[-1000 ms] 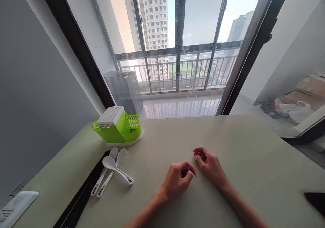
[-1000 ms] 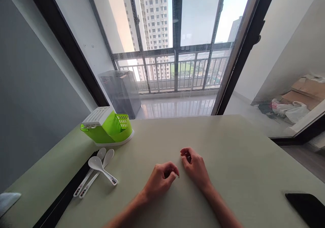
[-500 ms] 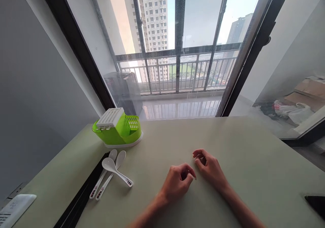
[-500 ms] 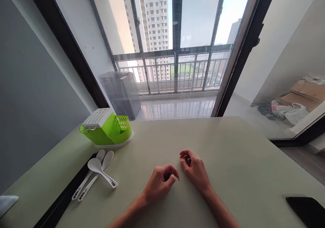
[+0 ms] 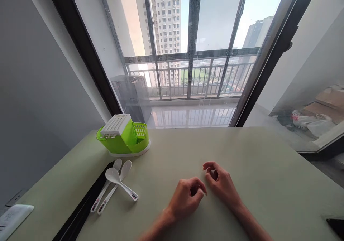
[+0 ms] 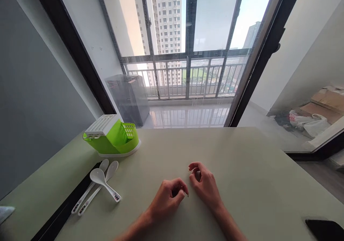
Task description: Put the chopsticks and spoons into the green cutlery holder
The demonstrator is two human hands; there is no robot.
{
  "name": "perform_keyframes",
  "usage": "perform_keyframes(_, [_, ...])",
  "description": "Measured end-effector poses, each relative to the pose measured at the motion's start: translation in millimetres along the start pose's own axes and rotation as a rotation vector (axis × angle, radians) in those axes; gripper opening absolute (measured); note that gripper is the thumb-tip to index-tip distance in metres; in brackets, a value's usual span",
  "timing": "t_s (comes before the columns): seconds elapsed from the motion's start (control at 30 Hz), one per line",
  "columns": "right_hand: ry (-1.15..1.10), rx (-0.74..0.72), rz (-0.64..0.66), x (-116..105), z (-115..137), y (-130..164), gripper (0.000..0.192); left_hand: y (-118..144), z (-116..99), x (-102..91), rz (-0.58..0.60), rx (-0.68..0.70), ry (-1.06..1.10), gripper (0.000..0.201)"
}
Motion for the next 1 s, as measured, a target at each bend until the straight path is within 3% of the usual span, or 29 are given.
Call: perform_keyframes(1.0, [0.033,0.017,-0.011,-1.0,-5.2,1.4,0.02,1.2,-0.6,2.2,0.028,0.009,-0.021,0.021])
Point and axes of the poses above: each hand's wrist, its own y-axis away from the middle knuckle, its own x-axis out of the palm, z = x × y, the point moved 7 cm from there along -y, towards the middle knuckle, and after that the axes turned 11 degrees about y, right-handed, at the moved point
